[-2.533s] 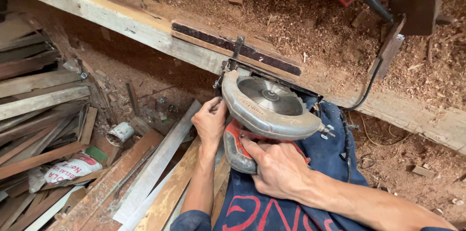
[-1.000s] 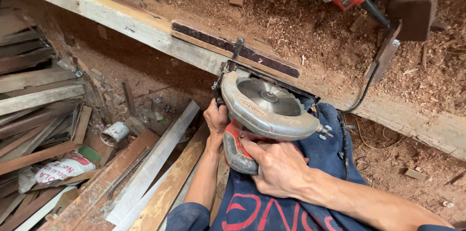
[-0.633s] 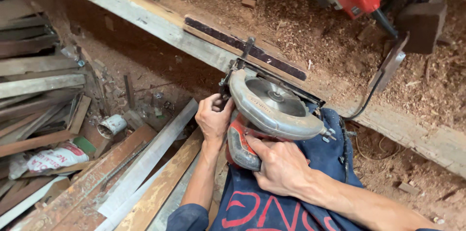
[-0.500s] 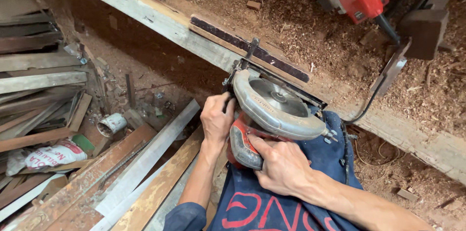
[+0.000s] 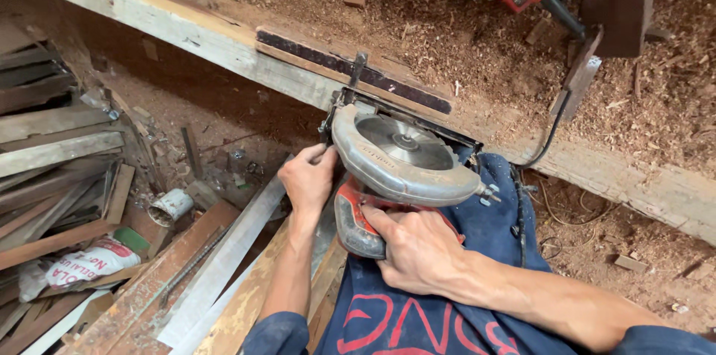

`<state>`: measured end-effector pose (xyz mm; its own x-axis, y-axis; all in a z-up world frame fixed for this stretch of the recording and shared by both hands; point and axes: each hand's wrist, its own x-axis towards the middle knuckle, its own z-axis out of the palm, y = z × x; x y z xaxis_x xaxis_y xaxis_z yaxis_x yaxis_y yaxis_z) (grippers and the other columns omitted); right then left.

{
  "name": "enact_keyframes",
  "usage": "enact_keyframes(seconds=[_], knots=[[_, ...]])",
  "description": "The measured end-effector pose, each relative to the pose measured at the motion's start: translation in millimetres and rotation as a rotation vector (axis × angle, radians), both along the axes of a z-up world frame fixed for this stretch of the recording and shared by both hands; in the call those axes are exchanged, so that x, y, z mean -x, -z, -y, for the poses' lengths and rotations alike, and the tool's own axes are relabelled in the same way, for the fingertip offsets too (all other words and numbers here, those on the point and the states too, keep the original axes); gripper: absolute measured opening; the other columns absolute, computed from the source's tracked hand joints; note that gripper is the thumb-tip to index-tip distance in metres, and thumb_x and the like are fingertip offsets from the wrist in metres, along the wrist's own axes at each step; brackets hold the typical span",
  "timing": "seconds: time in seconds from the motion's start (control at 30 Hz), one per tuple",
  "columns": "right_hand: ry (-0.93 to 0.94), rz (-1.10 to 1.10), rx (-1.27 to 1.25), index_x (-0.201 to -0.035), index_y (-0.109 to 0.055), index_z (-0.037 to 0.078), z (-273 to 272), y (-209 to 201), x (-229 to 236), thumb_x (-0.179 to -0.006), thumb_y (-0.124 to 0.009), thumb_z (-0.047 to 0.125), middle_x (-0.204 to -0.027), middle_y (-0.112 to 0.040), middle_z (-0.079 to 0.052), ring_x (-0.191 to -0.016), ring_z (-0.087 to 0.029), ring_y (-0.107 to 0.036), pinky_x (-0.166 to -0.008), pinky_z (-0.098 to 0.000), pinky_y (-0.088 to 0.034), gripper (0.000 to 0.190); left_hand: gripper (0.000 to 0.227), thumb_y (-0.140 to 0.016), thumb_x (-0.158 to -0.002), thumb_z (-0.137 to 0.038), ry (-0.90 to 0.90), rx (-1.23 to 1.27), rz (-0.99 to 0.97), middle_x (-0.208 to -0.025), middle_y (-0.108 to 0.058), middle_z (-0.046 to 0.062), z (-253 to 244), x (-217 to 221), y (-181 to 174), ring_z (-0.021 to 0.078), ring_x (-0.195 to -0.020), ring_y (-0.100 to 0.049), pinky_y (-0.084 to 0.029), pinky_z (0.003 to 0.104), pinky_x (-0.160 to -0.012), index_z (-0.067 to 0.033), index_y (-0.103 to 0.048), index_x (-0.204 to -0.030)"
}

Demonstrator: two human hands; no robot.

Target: The person uses a circular saw to cut a long piece of lumber into smaller sections, making several cuts while stabilizing the wood by hand and with their foot.

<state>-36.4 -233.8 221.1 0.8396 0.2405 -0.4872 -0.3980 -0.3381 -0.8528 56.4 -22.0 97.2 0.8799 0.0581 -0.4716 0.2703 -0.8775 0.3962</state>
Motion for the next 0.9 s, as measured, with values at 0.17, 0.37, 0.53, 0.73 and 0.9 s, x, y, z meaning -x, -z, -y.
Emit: enact_keyframes(seconds=[0.17,0.37,0.53,0.73,0.9], knots=[[-0.004,0.020,-0.013,-0.127,-0.062,-0.004,3.0,-0.8,-2.5,-0.063,-0.066,0.005,-0.097,-0.072,-0.030,-0.084,-0.046,-0.071,-0.077,-0.0529,-0.058,0.065,0.025,-0.078,-0.082,-0.009,0.704,0.075,0.353,-0.104,-0.073,0.013,-12.2,-4.9,-7.1,0.0258,-0.089,-0.075,-0.061,0.031,-0.080,-0.0077,-0.074,-0.107],[0.022,0.009,-0.027,-0.129,-0.061,-0.004,1.1,-1.8,-2.0,-0.063,-0.066,0.004,-0.102,-0.072,-0.030,-0.085,-0.047,-0.071,-0.075,-0.0538,-0.057,0.067,0.034,-0.086,-0.080,-0.019,0.005,0.034,-0.051,-0.091,-0.074,0.013,1.5,-1.1,-10.0,0.0246,-0.078,-0.077,-0.061,0.034,-0.072,-0.0039,-0.073,-0.107],[0.018,0.037,-0.015,-0.127,-0.061,-0.003,1.6,-1.4,-0.9,-0.063,-0.067,0.005,-0.101,-0.072,-0.030,-0.086,-0.046,-0.071,-0.077,-0.0528,-0.058,0.065,0.027,-0.079,-0.089,-0.012,0.522,0.127,0.348,-0.102,-0.073,0.017,-15.1,1.5,-2.7,0.0323,-0.090,-0.074,-0.059,0.036,-0.080,-0.0044,-0.073,-0.114],[0.024,0.044,0.000,-0.127,-0.062,-0.003,2.6,-0.3,-1.5,-0.062,-0.068,0.005,-0.100,-0.072,-0.030,-0.084,-0.047,-0.071,-0.076,-0.0540,-0.057,0.066,0.040,-0.078,-0.076,-0.020,0.359,0.103,0.212,-0.088,-0.073,0.020,3.8,-5.5,-14.6,0.0258,-0.070,-0.075,-0.058,0.035,-0.067,0.0057,-0.073,-0.106],[-0.015,-0.035,-0.009,-0.130,-0.062,0.001,2.9,-0.3,-1.8,-0.064,-0.066,0.005,-0.094,-0.073,-0.028,-0.083,-0.047,-0.071,-0.076,-0.0541,-0.056,0.066,0.050,-0.071,-0.088,-0.043,-0.533,0.268,-0.430,-0.068,-0.075,0.012,17.0,-2.8,-3.2,0.0187,-0.056,-0.070,-0.057,0.035,-0.056,0.0059,-0.077,-0.079]])
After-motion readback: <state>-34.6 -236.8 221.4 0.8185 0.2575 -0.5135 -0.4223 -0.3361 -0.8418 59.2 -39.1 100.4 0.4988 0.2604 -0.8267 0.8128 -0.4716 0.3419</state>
